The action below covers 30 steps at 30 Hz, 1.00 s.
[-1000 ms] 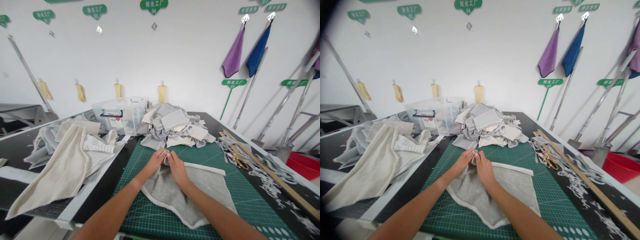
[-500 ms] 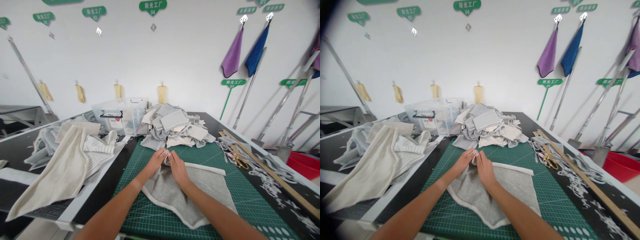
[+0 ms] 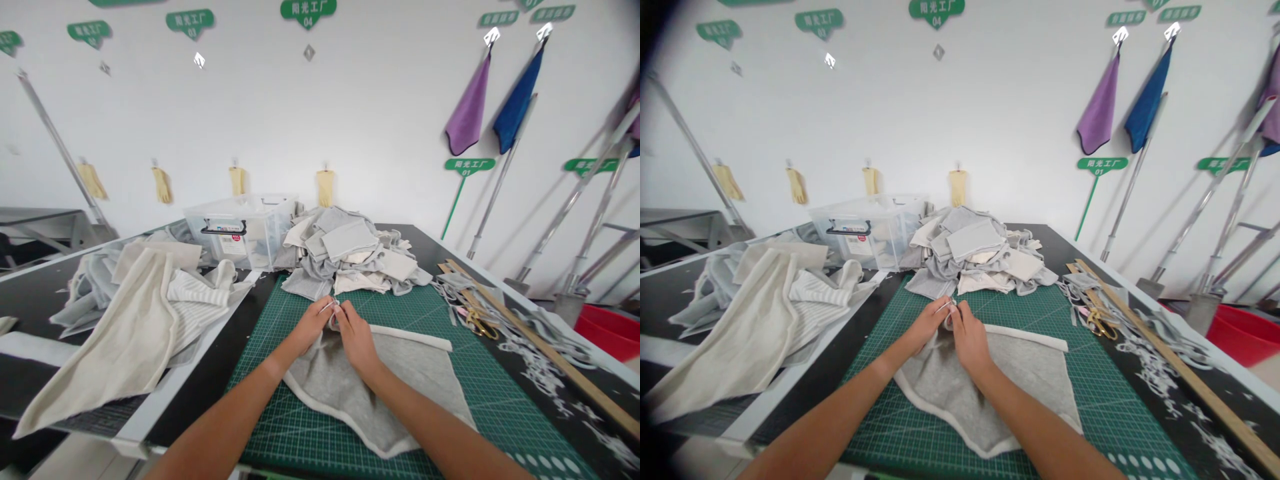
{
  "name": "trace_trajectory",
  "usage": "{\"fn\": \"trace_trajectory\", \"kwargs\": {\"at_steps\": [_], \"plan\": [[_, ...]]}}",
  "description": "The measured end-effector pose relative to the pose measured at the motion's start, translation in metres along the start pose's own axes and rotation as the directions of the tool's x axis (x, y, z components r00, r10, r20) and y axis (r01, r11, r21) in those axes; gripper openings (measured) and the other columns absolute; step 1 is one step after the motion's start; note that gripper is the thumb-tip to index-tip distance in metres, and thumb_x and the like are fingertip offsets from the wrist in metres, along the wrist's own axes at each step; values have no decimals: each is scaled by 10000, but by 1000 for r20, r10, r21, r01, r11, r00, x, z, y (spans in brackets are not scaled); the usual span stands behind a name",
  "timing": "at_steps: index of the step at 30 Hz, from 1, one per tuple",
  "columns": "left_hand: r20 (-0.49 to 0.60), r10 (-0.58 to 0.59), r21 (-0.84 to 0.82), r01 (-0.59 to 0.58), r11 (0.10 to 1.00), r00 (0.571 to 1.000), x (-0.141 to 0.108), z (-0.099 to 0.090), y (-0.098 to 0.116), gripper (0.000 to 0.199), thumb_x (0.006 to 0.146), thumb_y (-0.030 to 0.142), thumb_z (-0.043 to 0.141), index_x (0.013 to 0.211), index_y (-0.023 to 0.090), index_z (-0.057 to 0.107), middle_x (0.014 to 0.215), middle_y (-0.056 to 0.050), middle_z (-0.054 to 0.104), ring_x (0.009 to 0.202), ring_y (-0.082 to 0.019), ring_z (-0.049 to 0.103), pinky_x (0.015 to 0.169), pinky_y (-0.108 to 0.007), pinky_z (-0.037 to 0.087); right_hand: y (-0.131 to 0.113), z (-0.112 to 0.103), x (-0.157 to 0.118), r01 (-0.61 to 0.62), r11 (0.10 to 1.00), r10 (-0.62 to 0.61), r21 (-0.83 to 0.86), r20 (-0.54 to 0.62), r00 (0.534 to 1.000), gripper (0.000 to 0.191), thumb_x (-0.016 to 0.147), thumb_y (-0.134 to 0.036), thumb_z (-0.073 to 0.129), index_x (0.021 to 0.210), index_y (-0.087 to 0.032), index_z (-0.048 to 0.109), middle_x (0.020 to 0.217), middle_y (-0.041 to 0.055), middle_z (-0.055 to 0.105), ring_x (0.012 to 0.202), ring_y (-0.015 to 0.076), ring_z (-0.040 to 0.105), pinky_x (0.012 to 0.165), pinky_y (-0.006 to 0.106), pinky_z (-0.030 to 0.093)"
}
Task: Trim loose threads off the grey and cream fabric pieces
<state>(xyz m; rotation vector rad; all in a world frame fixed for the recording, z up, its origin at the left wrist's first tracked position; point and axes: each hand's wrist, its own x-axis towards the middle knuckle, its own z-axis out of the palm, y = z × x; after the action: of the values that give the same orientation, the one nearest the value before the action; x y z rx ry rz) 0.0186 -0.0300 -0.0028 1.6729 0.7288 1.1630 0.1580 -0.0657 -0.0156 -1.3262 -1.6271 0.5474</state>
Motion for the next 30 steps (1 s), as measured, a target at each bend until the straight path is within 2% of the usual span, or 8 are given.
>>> {"fn": "trace_trajectory", "kwargs": {"at_steps": [5, 13, 21, 30], "plan": [[9, -3, -15, 3, 1000, 1000, -1, 1, 1, 271, 959, 397, 501, 811, 171, 505, 785, 8, 495, 767, -143, 436, 726, -244, 374, -2, -2, -1, -3, 1000, 3, -12, -4, 1000, 311, 1030, -528, 374, 901, -258, 456, 734, -40, 586, 640, 167, 563, 618, 258, 309], [8, -2, 21, 2, 1000, 1000, 1, -2, 1, 294, 962, 419, 498, 798, 174, 504, 764, 17, 487, 749, -141, 443, 732, -249, 371, -3, -4, -2, 23, 1000, -23, -19, 19, 1000, 320, 1048, -487, 317, 880, -249, 451, 696, -37, 551, 611, 162, 545, 598, 261, 287], [3, -9, 5, 9, 1000, 1000, 0, -2, 1, 282, 955, 421, 508, 827, 171, 530, 776, 12, 502, 763, -145, 448, 729, -246, 379, -3, 1, -3, -12, 1000, 12, 5, 19, 1000, 307, 1044, -499, 333, 894, -254, 440, 715, -36, 585, 609, 158, 561, 588, 256, 289], [5, -10, 3, 10, 1000, 1000, -1, 0, -1, 285, 958, 407, 500, 791, 176, 493, 749, 24, 473, 735, -134, 426, 709, -240, 360, -2, 2, -4, 7, 1000, -6, -7, 14, 1000, 292, 1041, -476, 333, 900, -249, 450, 713, -25, 595, 603, 165, 569, 580, 257, 297]]}}
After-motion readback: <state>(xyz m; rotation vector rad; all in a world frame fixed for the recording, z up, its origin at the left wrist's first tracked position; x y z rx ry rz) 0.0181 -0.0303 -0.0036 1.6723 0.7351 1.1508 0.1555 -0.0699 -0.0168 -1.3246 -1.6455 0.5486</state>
